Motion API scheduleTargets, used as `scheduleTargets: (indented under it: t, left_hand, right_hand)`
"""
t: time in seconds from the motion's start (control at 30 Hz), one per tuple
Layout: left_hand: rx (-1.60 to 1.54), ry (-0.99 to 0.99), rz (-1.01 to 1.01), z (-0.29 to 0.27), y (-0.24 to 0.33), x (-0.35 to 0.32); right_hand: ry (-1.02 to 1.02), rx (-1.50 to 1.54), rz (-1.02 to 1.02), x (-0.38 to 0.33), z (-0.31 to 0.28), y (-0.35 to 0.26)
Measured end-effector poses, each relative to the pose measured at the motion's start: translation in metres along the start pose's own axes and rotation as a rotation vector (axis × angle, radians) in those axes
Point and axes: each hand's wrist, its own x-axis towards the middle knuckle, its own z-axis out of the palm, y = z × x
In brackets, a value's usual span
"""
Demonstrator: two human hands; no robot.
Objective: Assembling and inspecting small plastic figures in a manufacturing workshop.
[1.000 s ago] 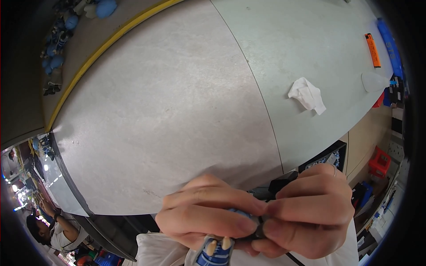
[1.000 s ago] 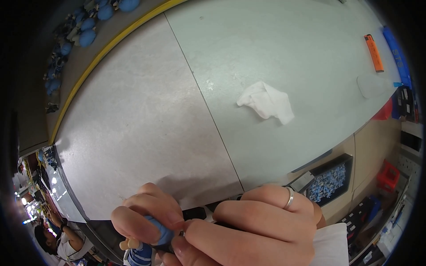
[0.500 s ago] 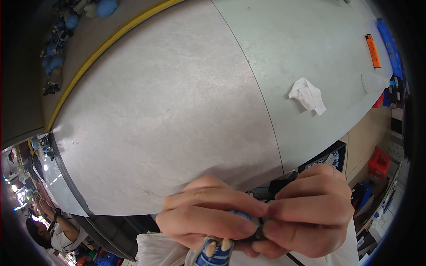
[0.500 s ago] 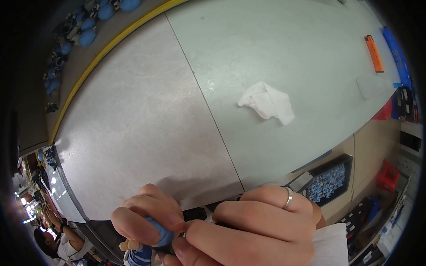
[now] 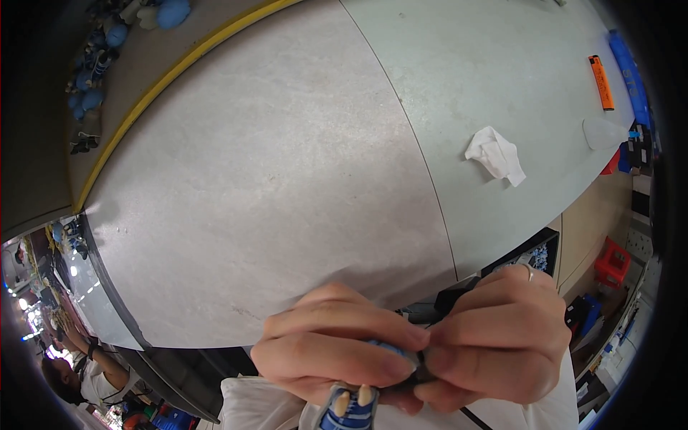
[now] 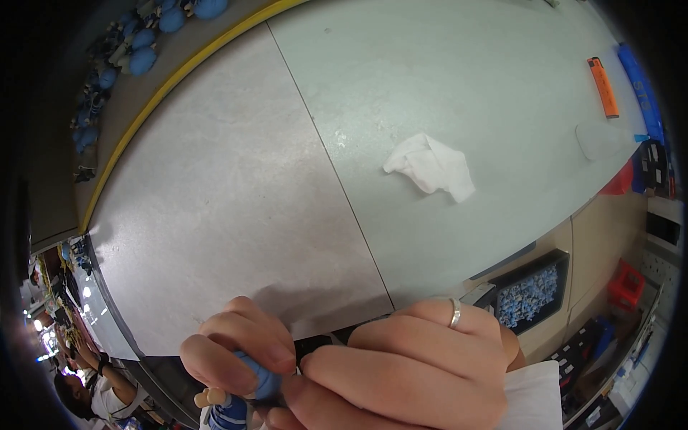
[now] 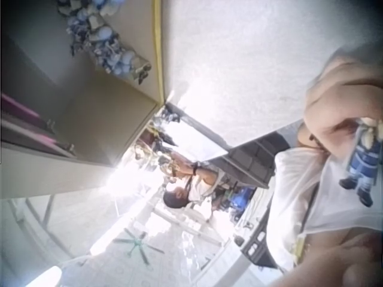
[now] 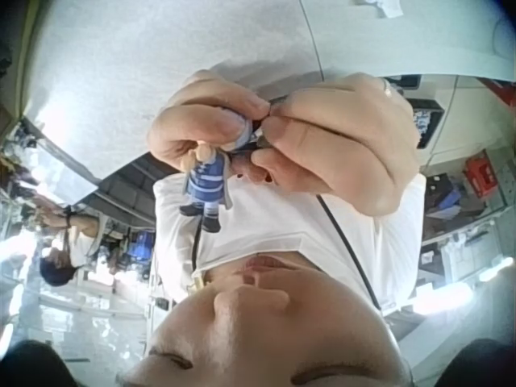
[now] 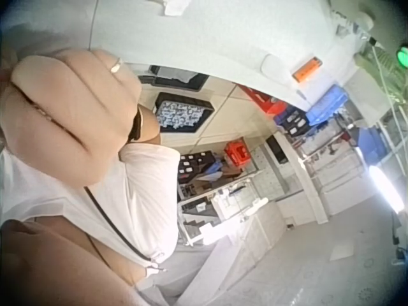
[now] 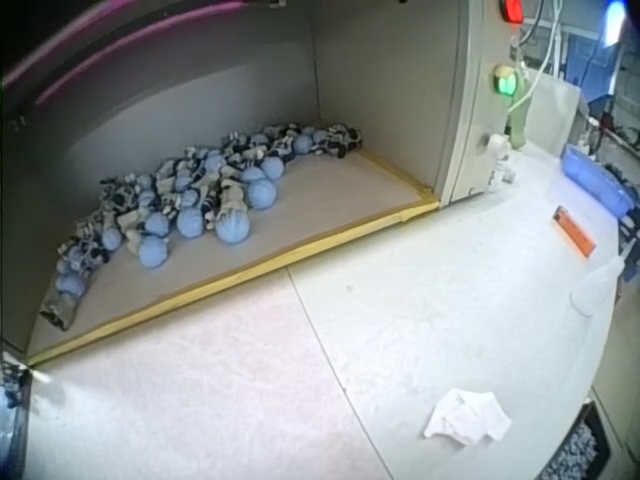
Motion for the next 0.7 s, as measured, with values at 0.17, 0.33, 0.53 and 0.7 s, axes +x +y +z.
scheduleTargets:
  t: [0.17,0.33,0.53,0.7]
  left_hand:
    - [0.005,-0.052,-0.036,-0.004,0.001,0.001]
    - [0.02,-0.098,0.045,-0.007,-0.004,0.003]
    - [0.004,-0.066,0.012,-0.004,-0.003,0.001]
    - [-0.066,0.007,-0.055,-0.005,0.002,-0.001]
  right_hand:
    - [-0.046,0.017,-0.035,0.003,-0.001,0.006]
    - [-0.022,0.017,-0.072,0.003,0.001,0.006]
    - [-0.036,0.017,-0.034,0.003,-0.001,0.005]
    - [-0.069,0.067,-0.065,-0.001,-0.007,0.011]
